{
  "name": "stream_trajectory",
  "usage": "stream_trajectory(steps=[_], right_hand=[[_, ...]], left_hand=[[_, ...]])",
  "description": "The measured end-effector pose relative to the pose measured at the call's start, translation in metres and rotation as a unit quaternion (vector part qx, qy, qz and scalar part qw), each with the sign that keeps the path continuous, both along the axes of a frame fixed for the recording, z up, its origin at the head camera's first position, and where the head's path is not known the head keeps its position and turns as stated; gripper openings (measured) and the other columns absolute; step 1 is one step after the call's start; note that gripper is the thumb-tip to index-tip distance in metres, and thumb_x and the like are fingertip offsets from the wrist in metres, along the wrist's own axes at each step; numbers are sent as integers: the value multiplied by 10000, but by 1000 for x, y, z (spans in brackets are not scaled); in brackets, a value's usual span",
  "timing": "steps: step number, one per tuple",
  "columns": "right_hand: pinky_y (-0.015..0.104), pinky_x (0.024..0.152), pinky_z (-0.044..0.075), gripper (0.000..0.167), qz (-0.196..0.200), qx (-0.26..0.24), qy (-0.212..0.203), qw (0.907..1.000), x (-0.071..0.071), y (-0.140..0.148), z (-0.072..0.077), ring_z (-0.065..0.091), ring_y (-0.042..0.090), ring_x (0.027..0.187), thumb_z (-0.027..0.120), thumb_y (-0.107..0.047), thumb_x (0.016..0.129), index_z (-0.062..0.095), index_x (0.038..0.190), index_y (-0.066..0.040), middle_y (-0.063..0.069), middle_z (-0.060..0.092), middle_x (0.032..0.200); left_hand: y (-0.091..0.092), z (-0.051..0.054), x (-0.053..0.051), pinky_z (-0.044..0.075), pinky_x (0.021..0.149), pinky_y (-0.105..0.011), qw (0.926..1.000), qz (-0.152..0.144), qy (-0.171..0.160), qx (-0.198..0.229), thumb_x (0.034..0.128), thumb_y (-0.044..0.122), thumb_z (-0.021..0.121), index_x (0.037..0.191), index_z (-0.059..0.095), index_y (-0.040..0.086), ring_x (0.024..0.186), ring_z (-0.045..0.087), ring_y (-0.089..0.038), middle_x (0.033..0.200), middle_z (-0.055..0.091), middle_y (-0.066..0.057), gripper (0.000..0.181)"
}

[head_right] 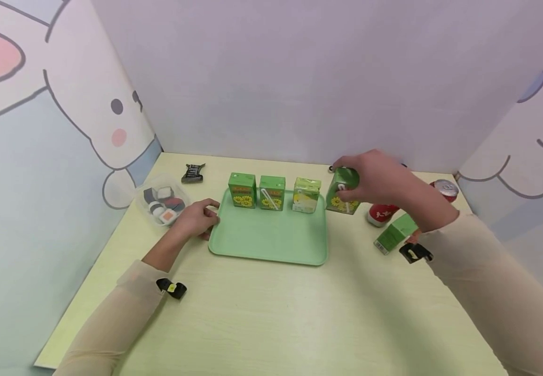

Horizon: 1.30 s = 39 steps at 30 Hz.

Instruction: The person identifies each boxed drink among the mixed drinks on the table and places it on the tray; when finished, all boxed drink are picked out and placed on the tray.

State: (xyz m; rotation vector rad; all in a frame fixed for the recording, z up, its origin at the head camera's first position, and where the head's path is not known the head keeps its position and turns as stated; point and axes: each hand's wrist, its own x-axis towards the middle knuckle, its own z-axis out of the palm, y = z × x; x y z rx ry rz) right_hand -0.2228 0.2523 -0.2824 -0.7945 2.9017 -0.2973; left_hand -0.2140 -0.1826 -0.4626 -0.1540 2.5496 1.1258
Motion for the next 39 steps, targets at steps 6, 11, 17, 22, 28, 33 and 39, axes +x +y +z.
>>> stream_trajectory(steps=[6, 11, 17, 22, 28, 33, 39], right_hand=[[319, 625, 501, 467, 225, -122, -10, 9997, -1, -20, -18, 584, 166, 727, 874, -254, 924, 746, 1354, -125, -15, 726, 867], [315, 645, 555, 488, 282, -166, -207, 9992, -5, -34, -36, 624, 205, 800, 880, -245, 918, 739, 1361, -97, 48, 747, 955], [304, 671, 551, 489, 453, -265, -315, 9981, -7, -50, -59, 619, 207, 841, 883, -221, 908, 753, 1356, -77, 67, 758, 1006], [312, 682, 516, 492, 467, -249, -360, 9979, -9, -60, -78, 604, 195, 839, 873, -217, 910, 761, 1378, -113, 45, 765, 1012], [341, 723, 558, 479, 535, -268, -437, 9973, -10, -65, -94, 622, 191, 852, 877, -214, 910, 754, 1368, -145, 36, 787, 1099], [369, 746, 576, 516, 504, -203, -391, 9978, -11, -67, -101, 627, 192, 868, 875, -230, 910, 742, 1398, -125, 50, 784, 1132], [390, 749, 590, 539, 446, -176, -365, 9982, -11, -68, -106, 639, 209, 883, 879, -251, 919, 728, 1415, -102, 83, 782, 1149]], left_hand=[[-1, -2, -2, 649, 584, -301, 10000, -49, 13, -12, 1083, 159, 635, 1542, 570, 109, 640, 724, -161, 1260, 731, -172, 466], [-1, -3, -2, 651, 587, -301, 10000, -57, 13, -12, 1080, 163, 639, 1538, 574, 113, 642, 723, -158, 1261, 734, -171, 465], [-1, -4, -2, 658, 588, -304, 10000, -52, 6, 27, 1078, 154, 638, 1535, 577, 107, 663, 726, -165, 1262, 732, -179, 464], [-1, -3, -2, 662, 591, -311, 10000, -28, 2, 12, 1074, 149, 635, 1528, 582, 110, 669, 731, -173, 1259, 734, -176, 458], [-1, -2, -3, 656, 593, -306, 10000, -67, -2, -69, 1080, 158, 634, 1530, 581, 113, 656, 732, -167, 1258, 735, -166, 455], [0, -2, -2, 652, 584, -301, 10000, -51, 28, -35, 1078, 157, 638, 1527, 582, 112, 647, 727, -163, 1250, 733, -166, 455], [-1, -3, -3, 650, 582, -300, 10000, -44, 31, -29, 1078, 155, 636, 1523, 583, 109, 639, 726, -164, 1244, 733, -167, 451]])
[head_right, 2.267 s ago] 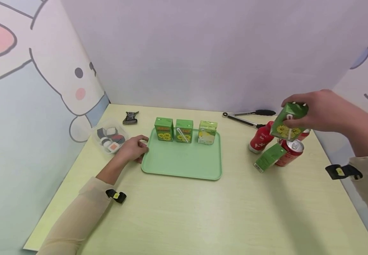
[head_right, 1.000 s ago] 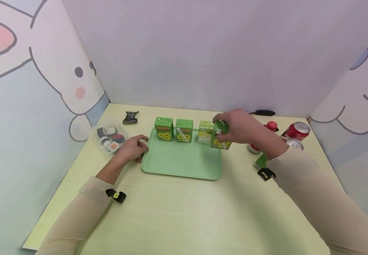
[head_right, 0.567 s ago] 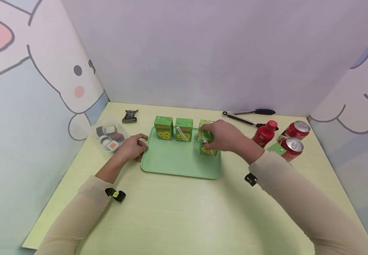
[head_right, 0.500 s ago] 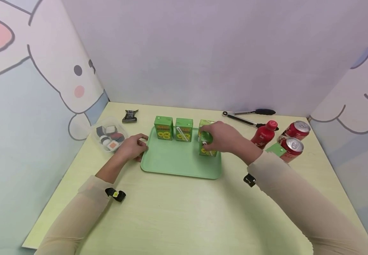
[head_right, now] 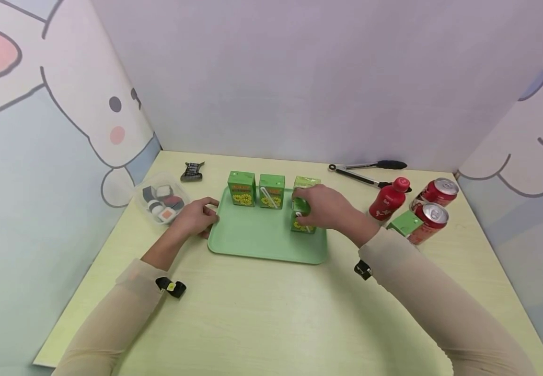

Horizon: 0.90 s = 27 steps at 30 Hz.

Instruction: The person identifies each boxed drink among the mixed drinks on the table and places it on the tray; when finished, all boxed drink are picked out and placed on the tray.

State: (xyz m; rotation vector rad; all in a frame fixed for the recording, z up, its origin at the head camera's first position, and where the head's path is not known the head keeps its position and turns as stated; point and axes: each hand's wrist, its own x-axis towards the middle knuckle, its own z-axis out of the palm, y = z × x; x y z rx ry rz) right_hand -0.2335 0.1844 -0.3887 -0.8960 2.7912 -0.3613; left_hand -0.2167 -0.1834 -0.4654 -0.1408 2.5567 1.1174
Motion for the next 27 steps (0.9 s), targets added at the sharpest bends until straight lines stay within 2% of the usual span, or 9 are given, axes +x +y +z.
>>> stream_trajectory(steps=[9, 12, 15, 18, 22, 27], right_hand=[[434, 804, 634, 562, -128, 11, 34, 9999, 2, 2, -2, 679, 227, 949, 895, -275, 922, 717, 1432, -120, 114, 784, 1294], [478, 850, 642, 591, -146, 5, 44, 9999, 4, 4, -1, 696, 277, 1040, 898, -312, 930, 704, 1459, -136, 133, 765, 1348], [550, 968, 651, 636, -152, -29, 84, 9998, 7, 11, 2, 702, 344, 1219, 895, -370, 940, 681, 1502, -161, 143, 732, 1430], [571, 1013, 649, 652, -56, -154, 190, 9997, 11, 23, 10, 703, 353, 1274, 895, -398, 941, 680, 1513, -171, 128, 730, 1451], [547, 960, 664, 582, 101, -263, 432, 9987, 19, 43, 28, 734, 320, 1177, 907, -366, 934, 731, 1441, -139, 106, 767, 1372], [602, 1025, 631, 567, -36, -327, 564, 9979, 27, 72, 54, 711, 372, 1274, 926, -343, 920, 745, 1411, -125, 117, 751, 1397]], left_hand=[[2, 2, -1, 653, 580, -307, 10000, 30, 1, 12, 1074, 158, 641, 1517, 589, 115, 649, 723, -166, 1236, 736, -162, 448], [2, 2, -1, 653, 579, -304, 10000, 33, -24, 10, 1077, 159, 641, 1524, 586, 121, 655, 722, -167, 1242, 734, -162, 452], [2, 2, -1, 655, 584, -303, 10000, 26, -53, 31, 1078, 159, 642, 1529, 583, 122, 663, 722, -167, 1246, 731, -162, 456], [2, 1, 0, 657, 587, -302, 10000, 5, -57, 49, 1077, 157, 637, 1530, 581, 118, 664, 723, -166, 1249, 730, -164, 457], [2, 1, 0, 659, 589, -307, 10000, 33, -59, 57, 1078, 153, 633, 1528, 582, 119, 665, 722, -168, 1249, 730, -166, 453], [1, 1, 1, 657, 589, -305, 9999, 58, -68, 61, 1077, 150, 632, 1530, 580, 117, 681, 723, -174, 1252, 725, -170, 457]])
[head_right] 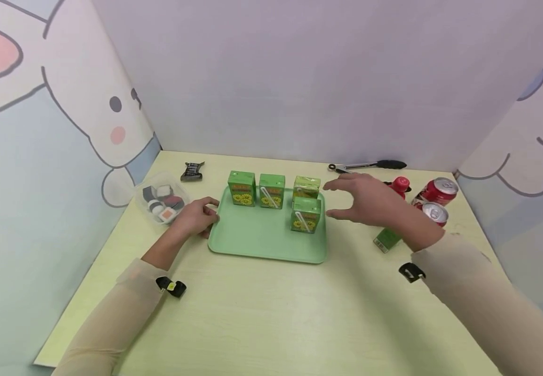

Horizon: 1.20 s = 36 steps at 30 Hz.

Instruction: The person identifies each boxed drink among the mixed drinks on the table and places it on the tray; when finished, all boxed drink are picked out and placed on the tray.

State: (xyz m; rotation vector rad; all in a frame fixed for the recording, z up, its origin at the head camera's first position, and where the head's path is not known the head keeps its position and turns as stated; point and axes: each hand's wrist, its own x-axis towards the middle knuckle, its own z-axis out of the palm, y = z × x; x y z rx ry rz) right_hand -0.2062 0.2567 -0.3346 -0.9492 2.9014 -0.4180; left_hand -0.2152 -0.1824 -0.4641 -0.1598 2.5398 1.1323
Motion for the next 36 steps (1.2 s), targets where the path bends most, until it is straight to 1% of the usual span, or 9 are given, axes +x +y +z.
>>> stream_trajectory(steps=[3, 7, 10, 14, 22, 27, 31, 34, 36], right_hand=[[547, 973, 642, 559, -23, 8, 250, 9997, 3, 20, 11, 751, 279, 1114, 954, -307, 887, 764, 1385, -138, 87, 763, 1359], [344, 730, 603, 536, -157, 179, 469, 9986, 6, 46, 22, 683, 149, 849, 979, -241, 850, 788, 1344, -159, 59, 761, 1300], [273, 668, 565, 536, -346, 313, 365, 9982, 7, 64, 25, 693, 189, 908, 988, -211, 835, 798, 1333, -160, 91, 753, 1300], [303, 721, 600, 535, -427, 483, 304, 9975, 7, 86, 21, 723, 237, 1013, 1006, -224, 813, 811, 1308, -167, 82, 766, 1263], [278, 694, 585, 528, -255, 621, 505, 9965, 13, 113, 8, 728, 158, 914, 1035, -215, 757, 832, 1243, -171, 131, 776, 1289], [282, 718, 535, 508, -410, 788, 108, 9960, 18, 117, 2, 661, 63, 856, 1024, -269, 780, 834, 1250, -239, 14, 796, 1261], [348, 766, 605, 531, -721, 954, -579, 9911, 20, 118, -5, 726, 254, 1073, 1000, -308, 815, 813, 1308, -248, 104, 768, 1351], [419, 813, 652, 559, -673, 1118, -654, 9893, 21, 119, -12, 702, 418, 1246, 1010, -294, 791, 813, 1311, -229, 197, 733, 1403], [405, 787, 660, 568, -567, 1232, -568, 9891, 22, 119, -16, 695, 443, 1251, 1019, -275, 771, 816, 1297, -209, 210, 726, 1401]], left_hand=[[-1, -1, -1, 657, 590, -304, 10000, -2, -15, 13, 1079, 147, 629, 1532, 576, 111, 696, 721, -177, 1255, 720, -175, 457], [-1, 0, -1, 659, 590, -308, 10000, 3, -28, -2, 1083, 143, 628, 1535, 572, 111, 698, 725, -181, 1264, 720, -179, 457], [-1, -1, -1, 661, 595, -309, 10000, 7, -50, -16, 1085, 141, 628, 1540, 569, 113, 699, 728, -181, 1274, 718, -180, 459], [-1, -1, 0, 660, 595, -310, 10000, -3, -32, -42, 1083, 137, 628, 1537, 571, 112, 692, 729, -181, 1272, 719, -181, 459], [-1, -1, -1, 660, 592, -312, 10000, -25, -4, -19, 1078, 140, 625, 1535, 574, 116, 679, 729, -179, 1267, 722, -176, 460], [-2, -1, -1, 666, 598, -317, 10000, -11, -25, 10, 1080, 141, 627, 1538, 572, 115, 694, 734, -181, 1278, 721, -180, 462], [-2, -1, -1, 664, 599, -313, 10000, -16, -24, 5, 1080, 145, 626, 1541, 571, 113, 692, 734, -179, 1280, 725, -179, 465], [-1, -1, -1, 660, 595, -309, 10000, -21, -4, -3, 1079, 146, 627, 1540, 572, 111, 681, 728, -171, 1279, 727, -179, 466], [-1, 0, -1, 658, 591, -306, 10000, -29, 21, -24, 1078, 147, 627, 1540, 573, 109, 669, 725, -164, 1280, 729, -182, 466]])
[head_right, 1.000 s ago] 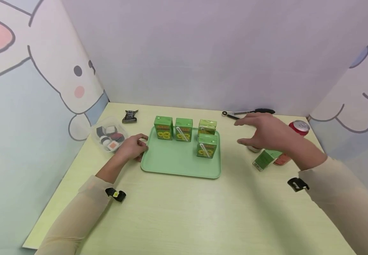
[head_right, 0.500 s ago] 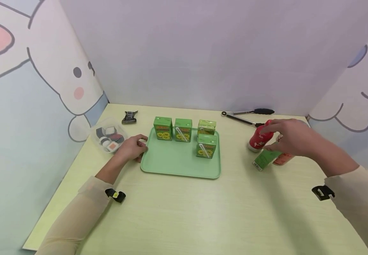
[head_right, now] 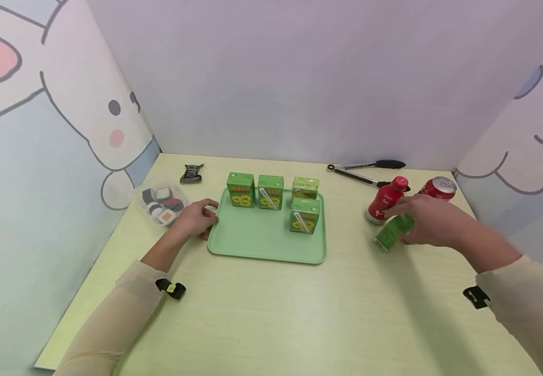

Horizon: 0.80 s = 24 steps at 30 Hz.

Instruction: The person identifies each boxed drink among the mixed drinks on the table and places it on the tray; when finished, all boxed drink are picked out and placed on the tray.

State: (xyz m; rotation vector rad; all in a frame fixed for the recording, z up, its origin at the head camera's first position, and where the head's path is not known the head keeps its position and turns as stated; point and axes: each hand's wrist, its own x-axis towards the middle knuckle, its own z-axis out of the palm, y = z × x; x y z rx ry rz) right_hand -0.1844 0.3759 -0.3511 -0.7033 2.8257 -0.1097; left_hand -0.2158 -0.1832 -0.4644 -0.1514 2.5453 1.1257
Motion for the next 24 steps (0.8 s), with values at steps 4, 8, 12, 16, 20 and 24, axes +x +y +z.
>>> stream_trajectory(steps=[4, 8, 12, 16, 20, 24], right_hand=[[378, 734, 642, 562, 188, 186, 145, 9995, 0, 1, -9, 704, 431, 1224, 1016, -217, 757, 821, 1282, -171, 192, 735, 1370], [538, 845, 677, 573, 318, 331, 187, 9988, 0, 1, -16, 668, 508, 1279, 1003, -167, 761, 813, 1300, -130, 226, 738, 1372], [649, 925, 652, 587, 461, 421, 286, 9976, 0, 1, -21, 640, 530, 1288, 1018, -169, 750, 809, 1297, -120, 217, 752, 1351], [629, 913, 659, 587, 520, 395, 358, 9972, -1, 1, -24, 655, 485, 1251, 1033, -195, 740, 814, 1280, -131, 177, 768, 1321], [587, 872, 668, 578, 509, 332, 309, 9977, -3, 0, -24, 675, 452, 1213, 1035, -223, 744, 815, 1271, -133, 155, 777, 1288], [470, 771, 649, 569, 412, 305, 201, 9985, -4, -2, -25, 687, 360, 1121, 1030, -278, 756, 813, 1266, -151, 116, 778, 1231]], left_hand=[[1, 2, 1, 654, 581, -300, 9999, -4, 80, -82, 1076, 150, 627, 1536, 580, 109, 648, 726, -150, 1283, 731, -187, 464], [2, 2, 2, 652, 577, -297, 9998, 1, 130, -151, 1074, 154, 628, 1530, 588, 111, 645, 726, -143, 1282, 732, -184, 459], [3, 3, 3, 648, 575, -292, 9997, -16, 151, -181, 1073, 154, 629, 1520, 595, 113, 640, 727, -140, 1279, 736, -179, 450], [3, 3, 4, 645, 572, -289, 9997, -7, 148, -177, 1070, 150, 629, 1513, 598, 111, 634, 727, -144, 1272, 739, -178, 445], [3, 3, 4, 639, 570, -284, 9997, -5, 143, -194, 1069, 149, 628, 1513, 597, 110, 635, 729, -148, 1271, 742, -178, 447], [3, 2, 3, 639, 569, -283, 9996, -26, 160, -215, 1069, 151, 629, 1514, 596, 109, 631, 729, -144, 1273, 743, -180, 449]])
